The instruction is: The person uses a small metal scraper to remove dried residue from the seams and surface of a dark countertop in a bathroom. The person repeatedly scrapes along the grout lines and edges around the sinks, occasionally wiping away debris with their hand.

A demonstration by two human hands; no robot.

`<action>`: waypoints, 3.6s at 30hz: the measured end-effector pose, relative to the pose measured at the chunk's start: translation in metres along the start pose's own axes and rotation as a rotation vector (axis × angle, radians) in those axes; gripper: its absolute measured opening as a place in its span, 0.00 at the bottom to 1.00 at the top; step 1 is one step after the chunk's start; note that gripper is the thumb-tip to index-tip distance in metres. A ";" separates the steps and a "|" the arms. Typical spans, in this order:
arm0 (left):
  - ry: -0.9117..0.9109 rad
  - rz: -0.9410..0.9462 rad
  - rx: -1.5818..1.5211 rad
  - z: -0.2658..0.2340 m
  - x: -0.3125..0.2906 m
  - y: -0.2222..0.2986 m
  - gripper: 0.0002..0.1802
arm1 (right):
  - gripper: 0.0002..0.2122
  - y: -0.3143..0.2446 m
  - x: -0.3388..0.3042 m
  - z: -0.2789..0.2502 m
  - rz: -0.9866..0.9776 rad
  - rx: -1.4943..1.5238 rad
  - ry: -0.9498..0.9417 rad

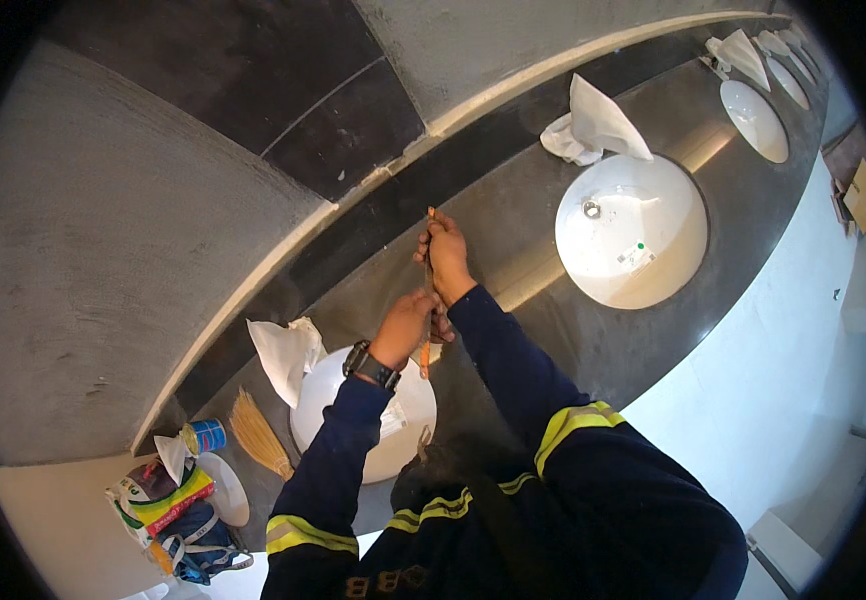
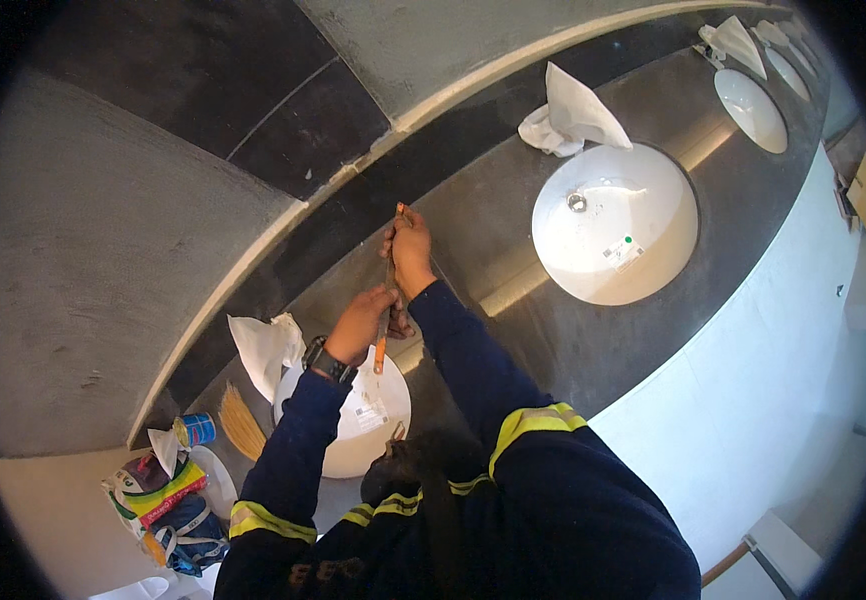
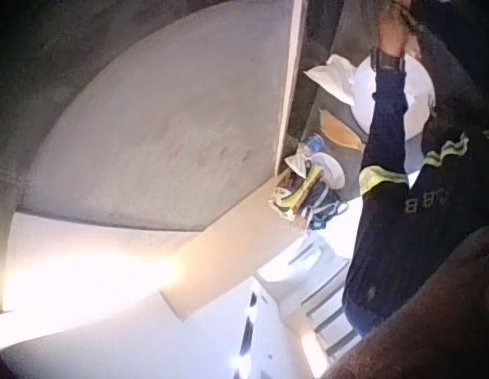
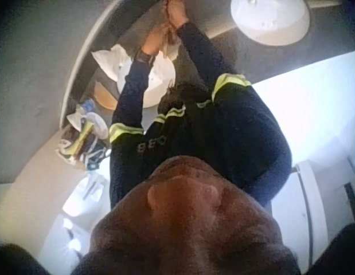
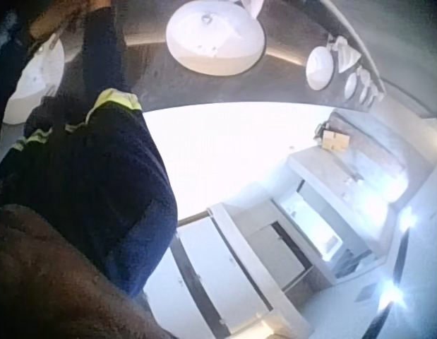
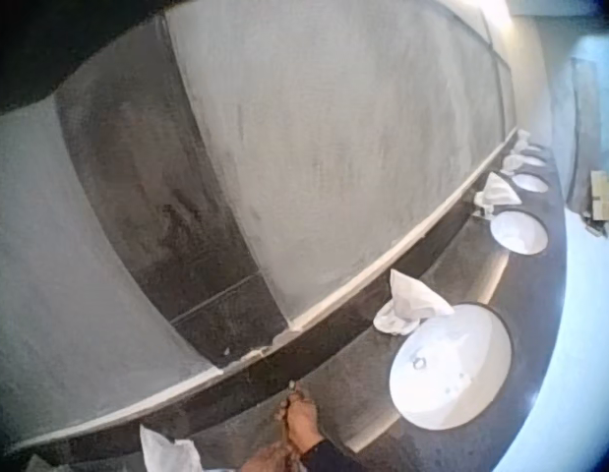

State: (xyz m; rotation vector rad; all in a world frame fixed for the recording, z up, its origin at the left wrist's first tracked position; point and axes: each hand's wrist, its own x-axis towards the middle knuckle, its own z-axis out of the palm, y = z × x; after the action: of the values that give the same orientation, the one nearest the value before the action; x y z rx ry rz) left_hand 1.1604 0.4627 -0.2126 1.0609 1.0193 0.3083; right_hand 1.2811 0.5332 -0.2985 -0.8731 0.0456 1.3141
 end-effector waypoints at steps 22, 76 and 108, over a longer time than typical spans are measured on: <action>0.095 -0.137 0.004 -0.060 0.067 -0.019 0.14 | 0.15 0.057 0.080 -0.016 0.025 -0.264 0.194; 0.166 -0.127 0.315 -0.049 0.064 0.013 0.15 | 0.05 0.051 0.086 -0.005 0.294 0.391 0.201; 0.294 0.241 0.691 -0.005 -0.064 0.066 0.13 | 0.15 -0.036 -0.040 0.063 0.113 0.414 -0.185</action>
State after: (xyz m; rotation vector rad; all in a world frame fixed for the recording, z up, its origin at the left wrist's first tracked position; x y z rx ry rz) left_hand 1.1381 0.4573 -0.1237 1.8101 1.3044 0.3199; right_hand 1.2723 0.5371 -0.2154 -0.4010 0.2167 1.4199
